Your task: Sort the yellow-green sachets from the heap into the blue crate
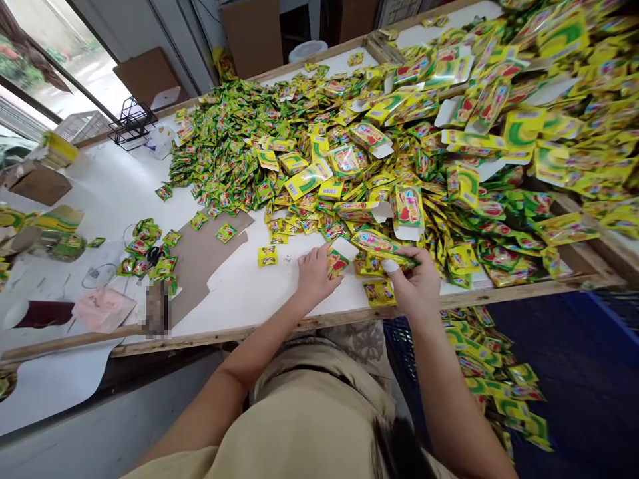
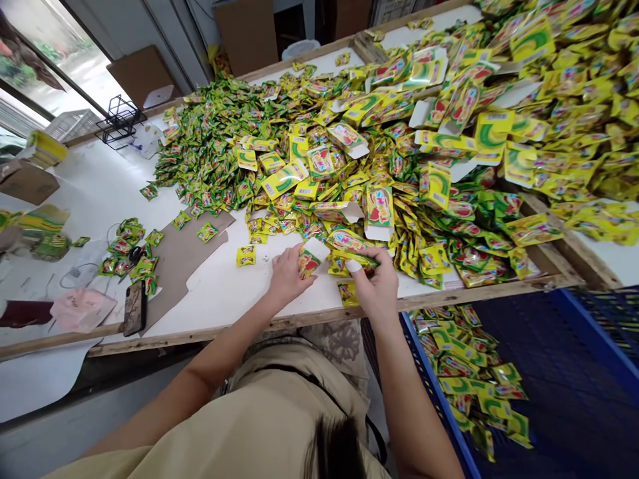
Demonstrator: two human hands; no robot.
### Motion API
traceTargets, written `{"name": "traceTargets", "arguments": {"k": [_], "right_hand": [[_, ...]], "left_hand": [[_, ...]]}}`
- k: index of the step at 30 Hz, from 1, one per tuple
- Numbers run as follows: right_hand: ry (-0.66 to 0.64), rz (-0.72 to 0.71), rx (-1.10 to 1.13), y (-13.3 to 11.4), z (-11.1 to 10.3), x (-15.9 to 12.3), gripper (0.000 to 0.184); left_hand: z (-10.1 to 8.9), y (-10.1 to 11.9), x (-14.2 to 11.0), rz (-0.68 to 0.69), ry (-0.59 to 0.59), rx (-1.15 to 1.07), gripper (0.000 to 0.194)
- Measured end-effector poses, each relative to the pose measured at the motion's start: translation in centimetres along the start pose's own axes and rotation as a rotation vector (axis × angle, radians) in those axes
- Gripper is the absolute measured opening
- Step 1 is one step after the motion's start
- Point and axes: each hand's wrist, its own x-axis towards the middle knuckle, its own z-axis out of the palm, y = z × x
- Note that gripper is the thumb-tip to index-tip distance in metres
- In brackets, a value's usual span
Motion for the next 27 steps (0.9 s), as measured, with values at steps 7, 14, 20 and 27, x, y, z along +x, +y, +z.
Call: {"name": "traceTargets", "arguments": {"k": [7, 14, 20, 27], "right_hand": [[-0.408, -0.254, -0.347, -2.0, 3.3, 0.4, 0.011], [-0.694, -0.366, -0.661, -2.8, 3.3, 0.8, 0.021], [-0.595, -0.430, -0.387, -3.3, 4.7, 0.4, 0.029], [-0.588, -0.173, -0.203, -1.8, 5.4, 1.2, 0.019]], "left_hand": [[-1.5, -1.9, -4.0, 0.088, -0.020, 0.085, 0.074], [-1.5, -2.2, -4.6, 0.148, -0.100, 0.126, 0.072], [-1.0, -1.8, -4.8, 0.066, -0.035, 0.021, 0.072], [-0.3, -1.3, -4.9, -0.076, 0.086, -0.095, 0.072]]}}
